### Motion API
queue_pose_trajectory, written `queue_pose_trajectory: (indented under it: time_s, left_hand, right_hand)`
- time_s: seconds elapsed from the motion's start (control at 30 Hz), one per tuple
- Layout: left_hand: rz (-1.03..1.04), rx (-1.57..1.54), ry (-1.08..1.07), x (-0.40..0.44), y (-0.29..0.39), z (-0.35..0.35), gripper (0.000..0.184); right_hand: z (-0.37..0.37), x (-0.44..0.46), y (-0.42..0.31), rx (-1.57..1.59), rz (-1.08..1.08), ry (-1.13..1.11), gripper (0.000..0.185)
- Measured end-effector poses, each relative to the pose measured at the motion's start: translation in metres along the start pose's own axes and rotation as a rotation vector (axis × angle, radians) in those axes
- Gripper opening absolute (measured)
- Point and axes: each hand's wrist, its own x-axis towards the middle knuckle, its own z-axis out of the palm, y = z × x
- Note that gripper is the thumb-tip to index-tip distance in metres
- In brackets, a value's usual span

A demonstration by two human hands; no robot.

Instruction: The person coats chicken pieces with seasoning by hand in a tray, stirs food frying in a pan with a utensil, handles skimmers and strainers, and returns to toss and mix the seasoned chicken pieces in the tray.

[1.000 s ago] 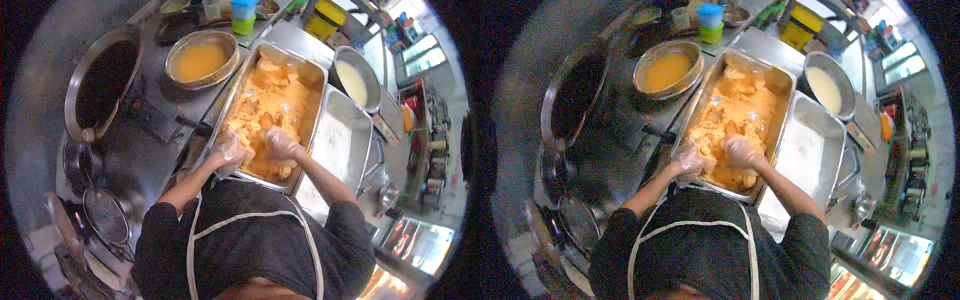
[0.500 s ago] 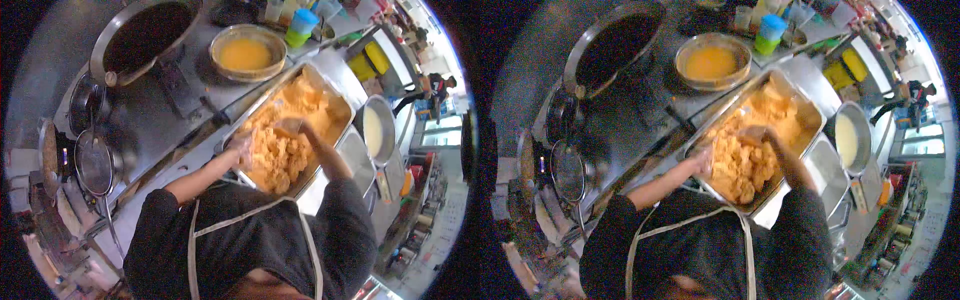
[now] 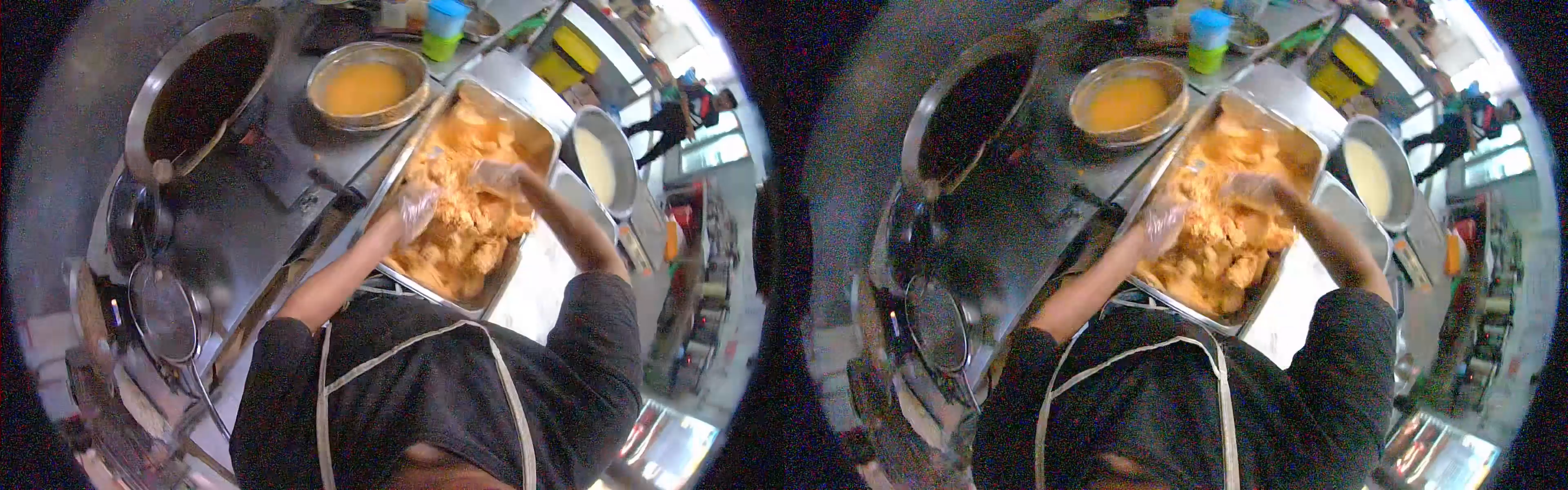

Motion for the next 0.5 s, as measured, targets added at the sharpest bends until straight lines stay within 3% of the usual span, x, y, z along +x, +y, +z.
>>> queue_pose_trajectory:
  time_s: [0.03,0.1,0.13,0.17,0.2,0.23,0.27,0.3,0.33,0.37,0.47,0.5]
  left_hand:
    - [-0.006,0.011,-0.029,0.009,0.006,0.001,0.046]
    - [0.073,-0.211,-0.296,0.030,0.016,-0.006,0.052]
    - [0.103,-0.329,-0.430,0.040,0.015,-0.006,0.055]
    - [0.431,-0.021,-0.342,0.048,0.005,-0.004,0.060]
    - [0.756,0.471,-0.060,0.055,-0.005,-0.001,0.066]
    - [0.953,0.795,0.295,0.063,-0.015,0.002,0.073]
    - [1.009,0.699,0.241,0.055,-0.024,-0.014,0.073]
    - [1.062,0.606,0.182,0.047,-0.034,-0.029,0.073]
    - [0.763,0.394,-0.009,0.043,-0.051,-0.049,0.069]
    - [0.449,0.184,-0.106,0.039,-0.068,-0.069,0.066]
    - [0.065,0.173,-0.173,0.021,-0.104,-0.076,0.065]
    - [-0.048,0.127,-0.228,0.018,-0.108,-0.069,0.068]
  right_hand:
    - [-0.006,-0.006,0.005,0.159,-0.013,0.122,0.024]
    - [-0.022,-0.018,0.009,0.469,-0.097,0.360,0.022]
    - [-0.019,-0.027,-0.002,0.441,0.153,0.299,0.026]
    - [-0.022,-0.035,-0.020,0.407,0.397,0.219,0.031]
    - [-0.018,-0.035,-0.036,0.377,0.409,0.379,0.036]
    - [-0.018,-0.041,-0.050,0.394,0.558,0.346,0.049]
    - [-0.038,-0.046,-0.085,0.410,0.707,0.308,0.063]
    - [-0.021,-0.047,-0.072,0.472,0.642,0.481,0.066]
    - [-0.001,-0.050,-0.059,0.533,0.571,0.650,0.070]
    - [0.003,-0.057,-0.053,0.532,0.574,0.645,0.070]
    - [0.009,-0.059,-0.031,0.762,0.639,0.611,0.069]
    - [0.014,-0.052,-0.021,0.714,0.837,0.406,0.067]
